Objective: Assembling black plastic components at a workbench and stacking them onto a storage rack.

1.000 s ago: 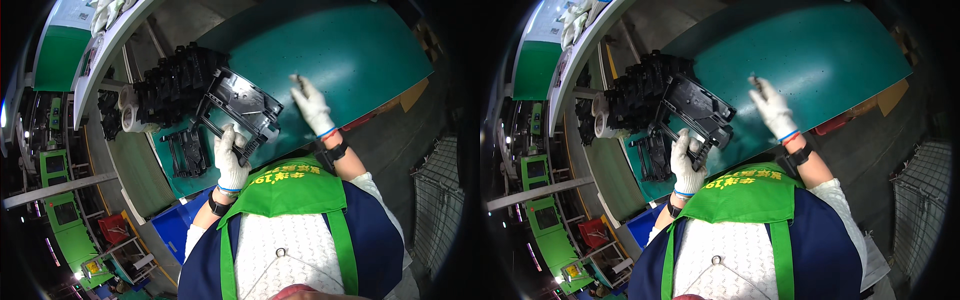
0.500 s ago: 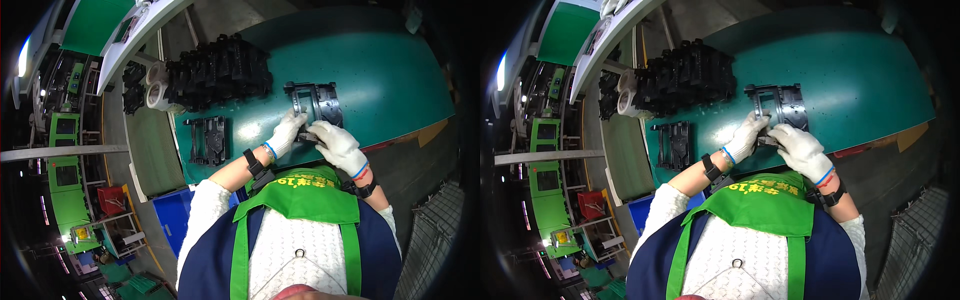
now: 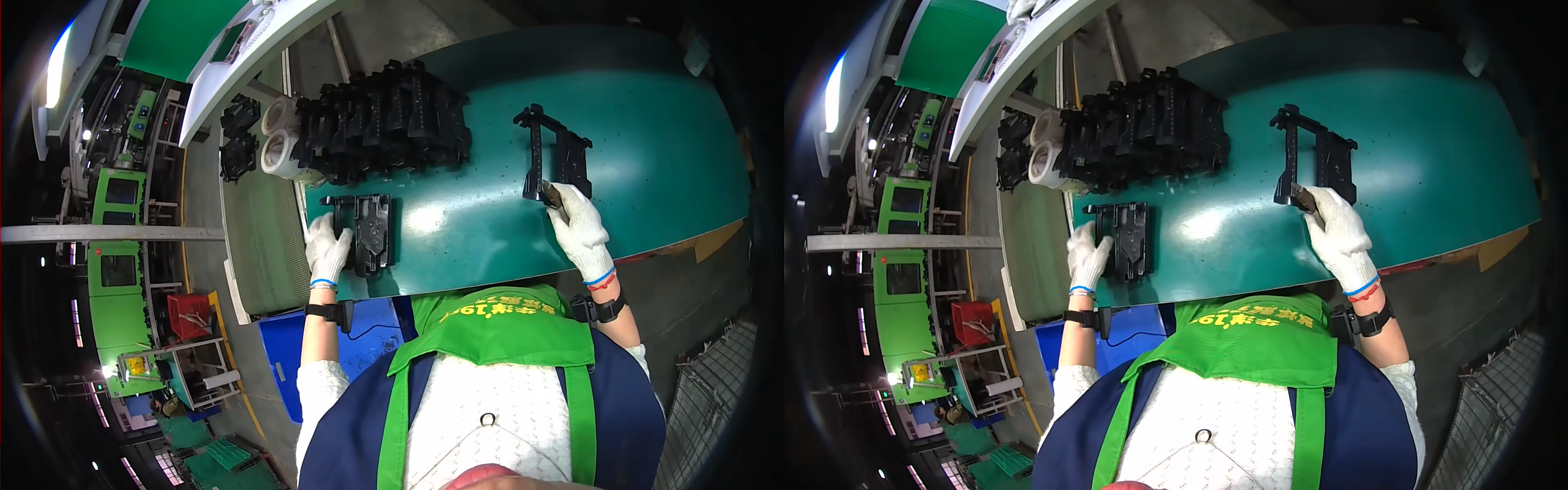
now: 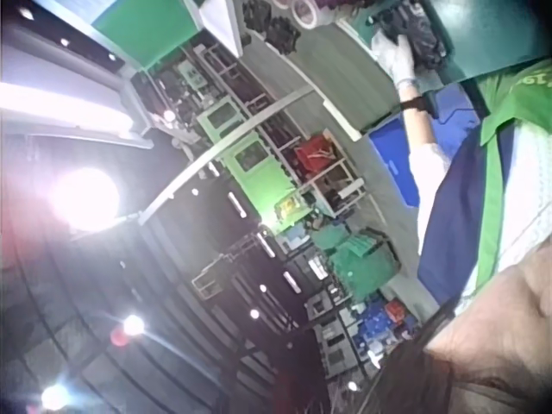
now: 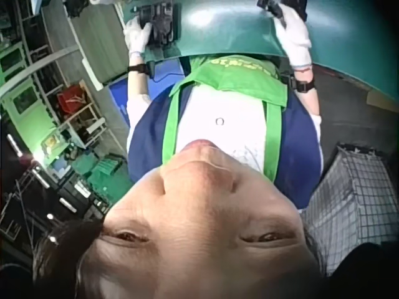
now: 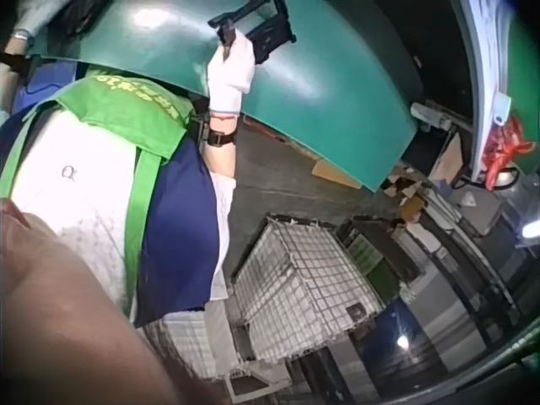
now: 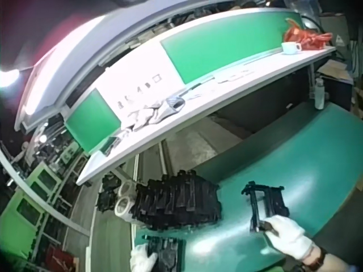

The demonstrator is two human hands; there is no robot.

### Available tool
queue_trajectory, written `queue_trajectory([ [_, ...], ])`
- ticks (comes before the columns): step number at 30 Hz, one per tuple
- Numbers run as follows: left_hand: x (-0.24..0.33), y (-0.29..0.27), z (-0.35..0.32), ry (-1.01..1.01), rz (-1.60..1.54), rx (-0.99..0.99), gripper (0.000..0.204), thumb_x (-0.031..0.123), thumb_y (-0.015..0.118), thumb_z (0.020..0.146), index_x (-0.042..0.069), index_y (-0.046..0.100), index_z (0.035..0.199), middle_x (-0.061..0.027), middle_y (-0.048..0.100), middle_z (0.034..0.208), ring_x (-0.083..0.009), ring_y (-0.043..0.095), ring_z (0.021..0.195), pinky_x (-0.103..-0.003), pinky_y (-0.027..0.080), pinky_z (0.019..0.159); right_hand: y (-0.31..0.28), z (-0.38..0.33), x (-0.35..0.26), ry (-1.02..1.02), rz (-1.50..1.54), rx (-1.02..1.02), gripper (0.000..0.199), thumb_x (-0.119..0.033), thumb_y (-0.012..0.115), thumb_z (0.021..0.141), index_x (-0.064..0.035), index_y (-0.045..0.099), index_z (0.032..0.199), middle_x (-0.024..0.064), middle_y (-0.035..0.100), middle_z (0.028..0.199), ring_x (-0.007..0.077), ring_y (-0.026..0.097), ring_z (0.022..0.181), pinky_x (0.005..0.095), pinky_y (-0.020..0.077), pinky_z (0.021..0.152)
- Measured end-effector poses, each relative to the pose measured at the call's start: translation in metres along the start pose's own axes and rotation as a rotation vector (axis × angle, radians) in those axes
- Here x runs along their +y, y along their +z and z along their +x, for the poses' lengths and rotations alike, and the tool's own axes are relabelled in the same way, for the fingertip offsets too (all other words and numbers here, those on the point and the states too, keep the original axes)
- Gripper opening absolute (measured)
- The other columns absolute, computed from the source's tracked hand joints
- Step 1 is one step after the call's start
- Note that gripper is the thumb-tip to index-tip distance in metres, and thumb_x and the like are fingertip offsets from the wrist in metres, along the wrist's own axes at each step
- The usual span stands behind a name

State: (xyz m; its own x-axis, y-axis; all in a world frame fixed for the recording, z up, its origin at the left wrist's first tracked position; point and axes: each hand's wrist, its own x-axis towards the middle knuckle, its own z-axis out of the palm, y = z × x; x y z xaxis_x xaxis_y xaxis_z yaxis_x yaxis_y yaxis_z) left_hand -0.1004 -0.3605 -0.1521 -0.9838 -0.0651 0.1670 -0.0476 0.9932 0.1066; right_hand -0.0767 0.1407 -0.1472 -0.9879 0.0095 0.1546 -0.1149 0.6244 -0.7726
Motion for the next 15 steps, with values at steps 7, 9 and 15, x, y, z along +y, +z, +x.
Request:
queue_trajectory([
  [7, 0.0, -0.014, -0.014, -0.363, -1.03, -0.466, 0.07, 0.01, 0.07, 0.093, -0.003, 0.042, 0.155, -0.0081, 0.065, 0.127, -0.0173, 0.063, 0.106, -0.031, 0.051, 0.096, 0.0, 0.009, 0.002, -0.024, 0.046, -0.033, 0.038, 0.003, 0.066, 0.088, -0.0035, 0.065, 0.126, 0.0153, 0.069, 0.114, 0.0314, 0.07, 0.103, 0.0366, 0.055, 0.091],
  [9, 0.05, -0.051, -0.015, -0.42, -1.231, -0.582, 0.071, 0.009, 0.071, 0.092, -0.004, 0.041, 0.156, -0.0064, 0.064, 0.126, -0.0131, 0.061, 0.105, -0.028, 0.05, 0.095, -0.003, 0.009, 0.009, -0.007, 0.046, -0.046, 0.039, 0.003, 0.066, 0.088, -0.0033, 0.065, 0.127, 0.0152, 0.069, 0.115, 0.0306, 0.07, 0.104, 0.0362, 0.0549, 0.092],
  [15, 0.182, -0.097, -0.003, -0.159, -1.391, -0.714, 0.08, 0.007, 0.071, 0.092, -0.001, 0.032, 0.161, -0.0082, 0.063, 0.127, -0.0108, 0.059, 0.104, -0.026, 0.05, 0.092, -0.004, 0.012, 0.034, -0.005, 0.182, -0.009, 0.042, 0.007, 0.064, 0.091, 0.0001, 0.062, 0.132, 0.0122, 0.069, 0.122, 0.0217, 0.068, 0.111, 0.0319, 0.0527, 0.098],
])
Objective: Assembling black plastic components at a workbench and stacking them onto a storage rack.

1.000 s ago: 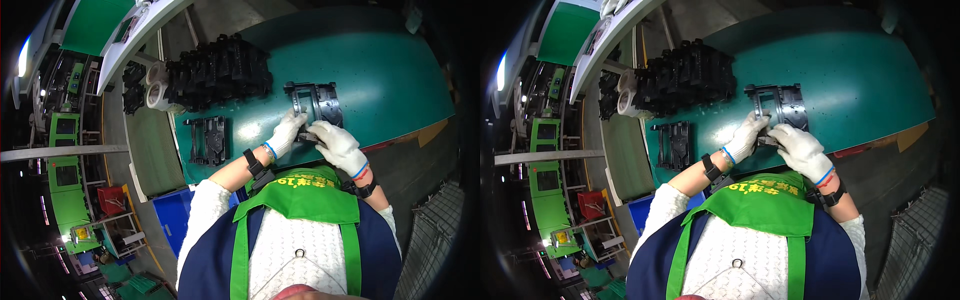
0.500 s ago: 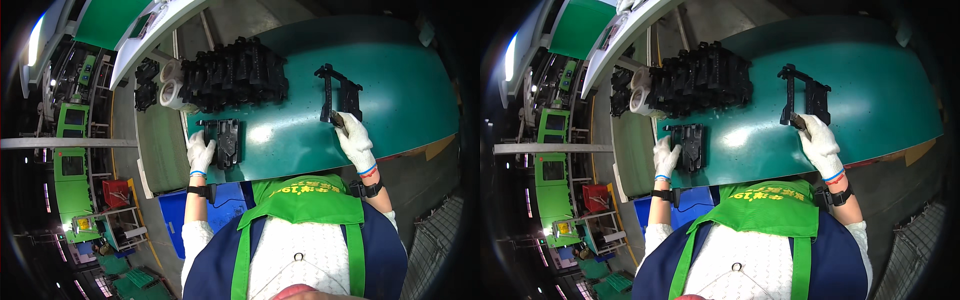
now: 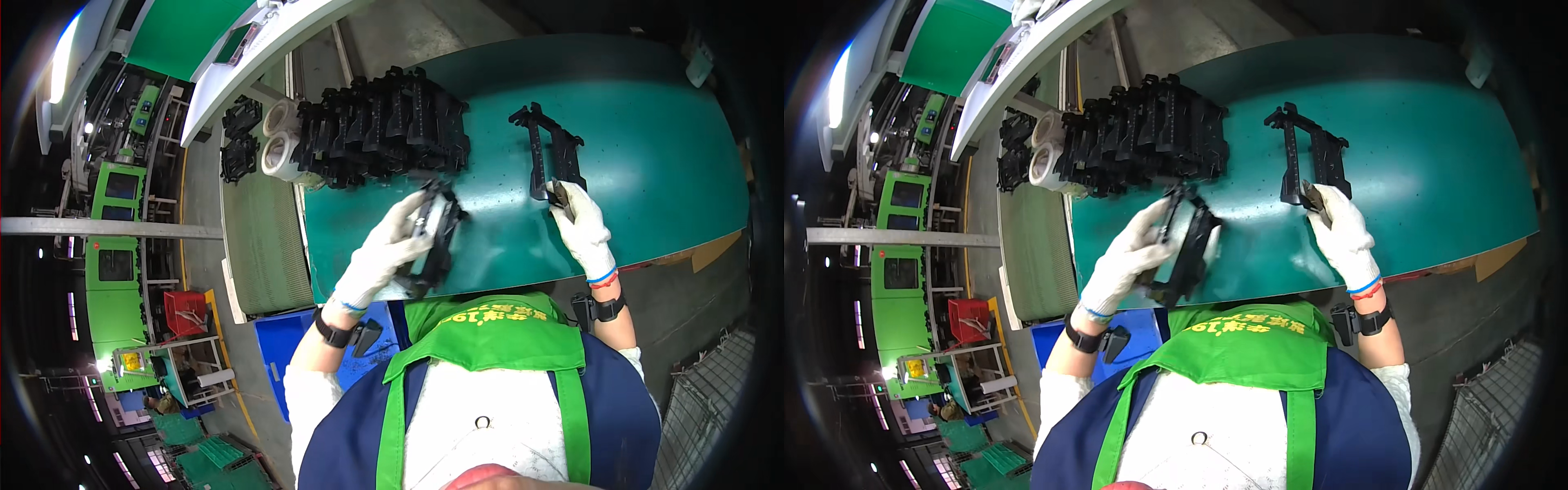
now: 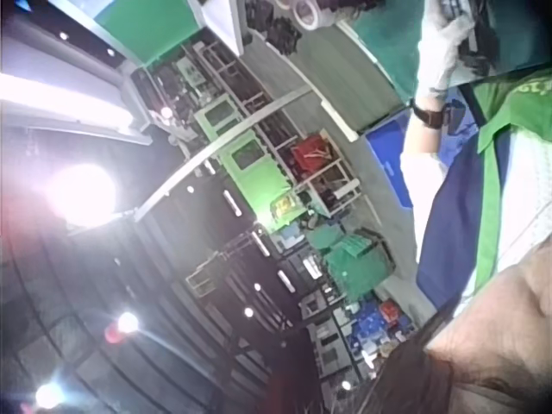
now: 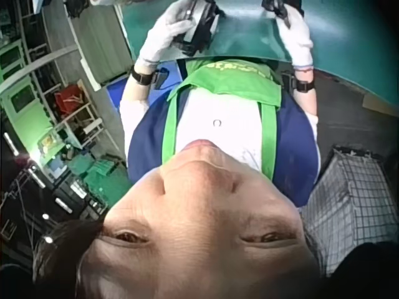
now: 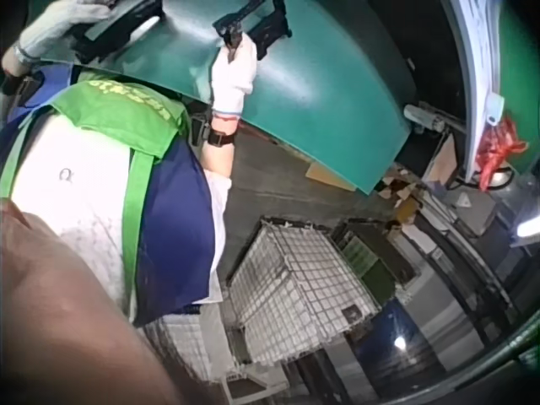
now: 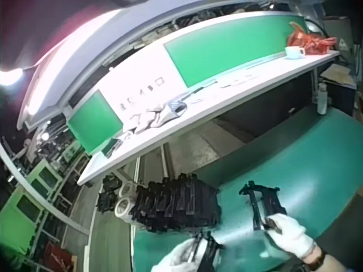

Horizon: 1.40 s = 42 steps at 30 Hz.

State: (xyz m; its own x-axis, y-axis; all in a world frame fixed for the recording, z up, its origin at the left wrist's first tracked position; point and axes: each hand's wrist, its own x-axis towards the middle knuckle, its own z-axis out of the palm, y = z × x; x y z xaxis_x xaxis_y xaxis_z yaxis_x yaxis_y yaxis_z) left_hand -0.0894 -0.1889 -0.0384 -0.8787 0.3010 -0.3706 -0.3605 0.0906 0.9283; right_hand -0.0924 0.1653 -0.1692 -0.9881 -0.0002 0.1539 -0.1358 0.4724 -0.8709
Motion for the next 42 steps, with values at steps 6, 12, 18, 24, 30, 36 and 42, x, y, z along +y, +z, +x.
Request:
queue_trajectory([
  [6, 0.03, 0.044, 0.095, 0.135, 0.088, -0.086, 0.09, 0.008, 0.072, 0.086, -0.002, 0.026, 0.162, -0.0132, 0.063, 0.131, -0.0165, 0.063, 0.106, -0.032, 0.054, 0.089, 0.007, 0.012, 0.013, 0.054, 0.216, 0.107, 0.041, 0.008, 0.06, 0.095, 0.001, 0.06, 0.136, 0.0096, 0.067, 0.128, 0.0168, 0.065, 0.114, 0.0299, 0.0504, 0.101],
  [12, 0.057, 0.049, 0.182, 0.386, 0.598, 0.168, 0.068, 0.015, 0.071, 0.086, 0.006, 0.052, 0.15, -0.0113, 0.071, 0.108, -0.0147, 0.066, 0.083, -0.029, 0.054, 0.077, 0.03, 0.027, 0.011, 0.062, 0.445, 0.185, 0.042, 0.007, 0.06, 0.096, -0.0005, 0.06, 0.137, 0.0081, 0.066, 0.128, 0.014, 0.063, 0.114, 0.0287, 0.0496, 0.101],
  [18, 0.084, 0.035, 0.206, 0.062, 0.688, 0.25, 0.042, 0.018, 0.068, 0.088, 0.011, 0.072, 0.13, -0.008, 0.071, 0.114, -0.0191, 0.067, 0.1, -0.032, 0.054, 0.092, 0.068, 0.065, 0.01, 0.043, 0.487, 0.14, 0.042, 0.006, 0.062, 0.095, -0.0001, 0.06, 0.136, 0.0078, 0.066, 0.126, 0.0136, 0.063, 0.114, 0.0281, 0.0495, 0.101],
  [24, 0.061, 0.01, 0.213, 0.406, 1.215, 0.39, 0.037, 0.018, 0.068, 0.085, 0.012, 0.076, 0.121, -0.0154, 0.072, 0.118, -0.0323, 0.07, 0.108, -0.045, 0.055, 0.097, 0.105, 0.108, -0.008, -0.041, 0.401, 0.06, 0.046, 0.004, 0.067, 0.09, -0.0005, 0.061, 0.135, 0.0097, 0.063, 0.132, 0.0164, 0.064, 0.115, 0.0291, 0.05, 0.101],
  [30, 0.057, 0.005, 0.139, 0.51, 1.331, 0.42, 0.032, 0.023, 0.068, 0.086, 0.008, 0.076, 0.114, -0.0156, 0.069, 0.127, -0.035, 0.065, 0.117, -0.046, 0.052, 0.103, 0.088, 0.108, -0.02, -0.222, 0.131, 0.055, 0.05, -0.002, 0.072, 0.086, -0.0019, 0.062, 0.135, 0.0139, 0.059, 0.14, 0.0242, 0.064, 0.124, 0.0313, 0.0513, 0.101],
  [36, -0.028, -0.026, 0.05, 0.629, 1.292, 0.53, 0.047, 0.025, 0.076, 0.085, 0.006, 0.068, 0.127, -0.0165, 0.066, 0.132, -0.0365, 0.059, 0.124, -0.046, 0.05, 0.107, 0.032, 0.102, -0.024, -0.104, 0.211, 0.006, 0.049, -0.004, 0.068, 0.09, -0.0012, 0.06, 0.139, 0.0101, 0.061, 0.138, 0.0207, 0.063, 0.12, 0.0324, 0.0509, 0.1],
  [42, -0.111, -0.039, -0.004, 0.304, 1.314, 0.69, 0.071, 0.028, 0.078, 0.084, 0.003, 0.053, 0.146, -0.0218, 0.056, 0.144, -0.0402, 0.049, 0.135, -0.049, 0.04, 0.117, 0.012, 0.104, 0.053, -0.04, 0.025, 0.238, 0.041, -0.012, 0.07, 0.094, -0.0016, 0.063, 0.133, 0.0141, 0.065, 0.13, 0.0281, 0.067, 0.113, 0.0363, 0.0538, 0.095],
])
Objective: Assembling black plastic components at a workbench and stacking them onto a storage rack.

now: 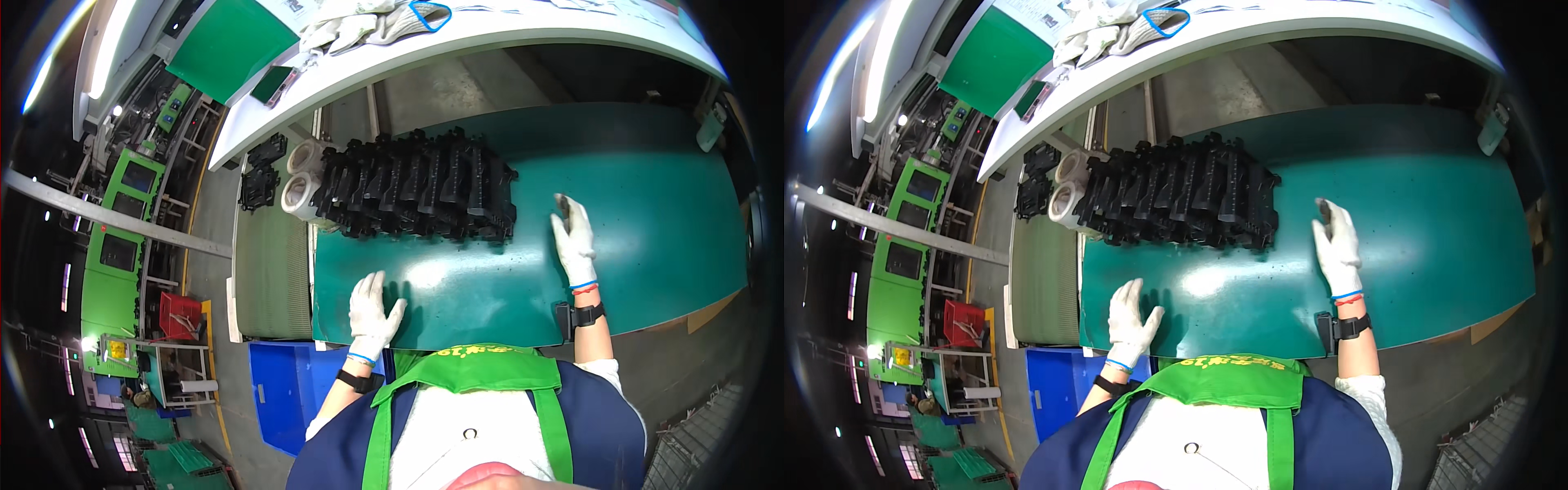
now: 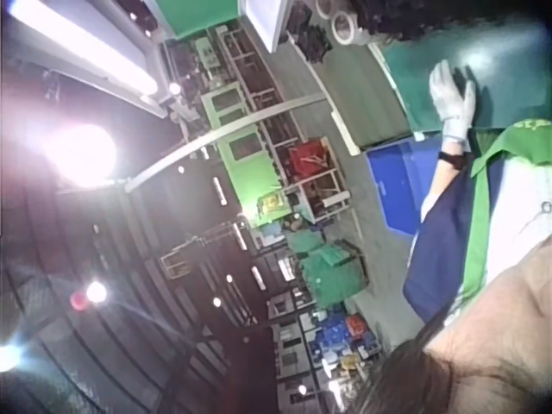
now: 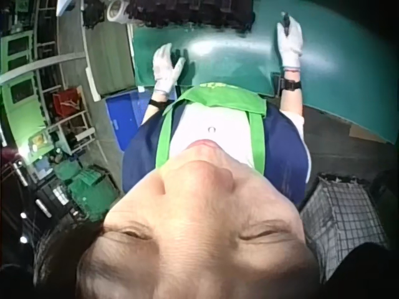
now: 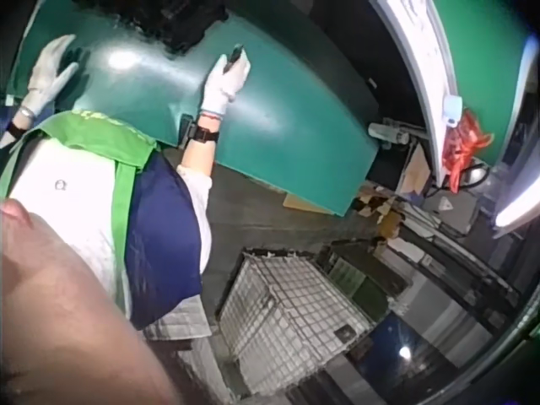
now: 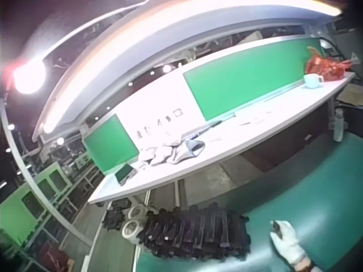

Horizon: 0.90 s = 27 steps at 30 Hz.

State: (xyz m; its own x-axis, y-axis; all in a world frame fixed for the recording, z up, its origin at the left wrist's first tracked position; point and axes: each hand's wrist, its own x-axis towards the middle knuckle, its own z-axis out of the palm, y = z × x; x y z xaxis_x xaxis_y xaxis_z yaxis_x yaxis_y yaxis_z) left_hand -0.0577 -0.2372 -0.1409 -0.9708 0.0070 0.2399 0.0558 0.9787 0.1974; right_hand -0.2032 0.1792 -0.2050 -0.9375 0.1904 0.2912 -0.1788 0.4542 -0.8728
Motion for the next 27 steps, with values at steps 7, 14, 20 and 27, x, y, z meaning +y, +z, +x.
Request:
queue_trajectory([
  [7, -0.032, 0.036, -0.038, -0.221, 0.048, 0.032, 0.07, 0.032, 0.077, 0.087, 0.003, 0.053, 0.145, -0.0226, 0.055, 0.145, -0.0413, 0.046, 0.139, -0.05, 0.036, 0.119, 0.009, -0.005, 0.021, 0.005, -0.237, 0.064, 0.033, -0.02, 0.07, 0.095, -0.004, 0.067, 0.124, 0.0169, 0.069, 0.115, 0.0358, 0.069, 0.104, 0.041, 0.0548, 0.092],
  [14, -0.045, 0.047, -0.038, -0.234, -0.011, 0.047, 0.065, 0.035, 0.074, 0.088, 0.003, 0.056, 0.142, -0.0231, 0.055, 0.146, -0.0413, 0.046, 0.139, -0.051, 0.036, 0.118, 0.011, -0.003, 0.03, 0.031, -0.337, 0.071, 0.037, -0.021, 0.073, 0.095, -0.0012, 0.066, 0.126, 0.0163, 0.07, 0.115, 0.032, 0.069, 0.105, 0.0399, 0.0535, 0.093],
  [20, -0.055, 0.045, -0.045, -0.23, -0.014, 0.035, 0.06, 0.036, 0.072, 0.087, 0.002, 0.061, 0.135, -0.0229, 0.057, 0.141, -0.0412, 0.049, 0.135, -0.053, 0.038, 0.116, 0.034, -0.001, 0.1, 0.132, -0.01, 0.061, 0.046, -0.015, 0.07, 0.1, 0.004, 0.057, 0.14, 0.0186, 0.064, 0.139, 0.0271, 0.061, 0.128, 0.0387, 0.0428, 0.114],
  [27, -0.052, 0.042, -0.044, -0.218, -0.102, 0.157, 0.056, 0.037, 0.071, 0.085, 0.002, 0.062, 0.129, -0.0202, 0.058, 0.136, -0.0394, 0.052, 0.131, -0.053, 0.038, 0.116, 0.0, 0.003, 0.043, -0.147, -0.154, -0.039, 0.046, -0.021, 0.058, 0.108, 0.0102, 0.052, 0.142, 0.0249, 0.061, 0.14, 0.0337, 0.062, 0.125, 0.0403, 0.0462, 0.113],
])
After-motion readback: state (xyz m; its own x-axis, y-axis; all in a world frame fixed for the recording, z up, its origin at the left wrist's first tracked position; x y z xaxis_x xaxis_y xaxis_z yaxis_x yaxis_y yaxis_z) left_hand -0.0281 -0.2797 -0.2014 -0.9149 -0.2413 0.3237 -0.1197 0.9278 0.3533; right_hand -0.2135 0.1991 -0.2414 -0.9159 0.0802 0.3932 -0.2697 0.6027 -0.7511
